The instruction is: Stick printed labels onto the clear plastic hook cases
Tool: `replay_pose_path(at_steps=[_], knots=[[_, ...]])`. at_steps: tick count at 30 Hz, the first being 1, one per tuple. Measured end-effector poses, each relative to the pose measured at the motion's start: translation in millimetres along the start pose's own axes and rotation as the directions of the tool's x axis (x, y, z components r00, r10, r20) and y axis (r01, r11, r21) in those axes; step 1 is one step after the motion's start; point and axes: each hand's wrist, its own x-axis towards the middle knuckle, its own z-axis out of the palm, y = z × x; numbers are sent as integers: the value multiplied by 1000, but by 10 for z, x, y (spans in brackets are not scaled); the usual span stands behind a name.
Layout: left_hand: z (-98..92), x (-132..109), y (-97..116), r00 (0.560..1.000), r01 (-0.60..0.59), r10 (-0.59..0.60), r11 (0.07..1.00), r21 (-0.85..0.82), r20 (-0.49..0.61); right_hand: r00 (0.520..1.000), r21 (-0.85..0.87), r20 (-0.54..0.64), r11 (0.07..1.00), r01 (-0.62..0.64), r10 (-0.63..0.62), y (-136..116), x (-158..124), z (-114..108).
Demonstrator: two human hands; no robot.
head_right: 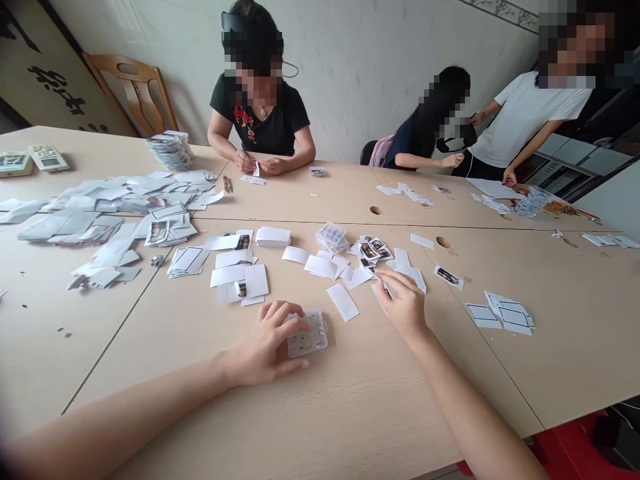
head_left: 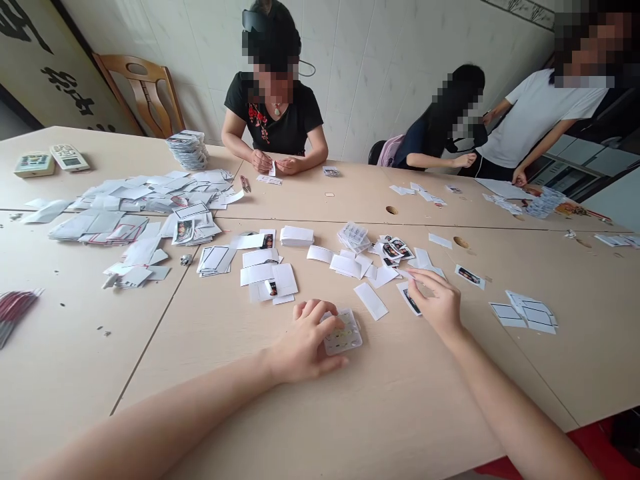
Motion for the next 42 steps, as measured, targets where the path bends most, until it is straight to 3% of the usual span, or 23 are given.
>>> replay_pose_path(at_steps=[4, 7, 11, 14, 18, 22, 26, 30, 36, 42], knots=[[-87, 51, -3, 988, 124, -144, 950, -288, -51, 959, 159, 131, 960, 230, -251, -414, 107, 131], [-158, 109, -29, 958, 206, -285, 773, -600, -38, 889, 216, 219, 908, 359, -403, -686, 171, 290], [-189, 160, -46, 910, 261, -412, 487, -834, 45, 880, 163, 227, 907, 389, -418, -877, 179, 515], [-179, 173, -53, 883, 241, -469, 436, -867, 9, 901, 137, 227, 928, 347, -371, -924, 145, 613], [-167, 174, -87, 879, 228, -476, 499, -836, -44, 928, 256, 235, 940, 227, -288, -997, 118, 595], [-132, 163, -165, 883, 230, -450, 667, -709, -137, 957, 479, 267, 877, -29, -114, -1112, 121, 548], [-71, 149, -223, 913, 157, -331, 824, -544, -237, 942, 576, 336, 788, -216, 12, -1151, 98, 592], [-31, 139, -227, 930, 102, -257, 868, -485, -262, 932, 617, 363, 744, -257, 21, -1096, 67, 644], [-9, 115, -243, 940, 120, -247, 885, -451, -234, 921, 676, 390, 681, -280, -9, -1031, 49, 669], [1, 114, -244, 938, 152, -263, 898, -413, -227, 927, 682, 375, 680, -268, -11, -1032, 37, 676]])
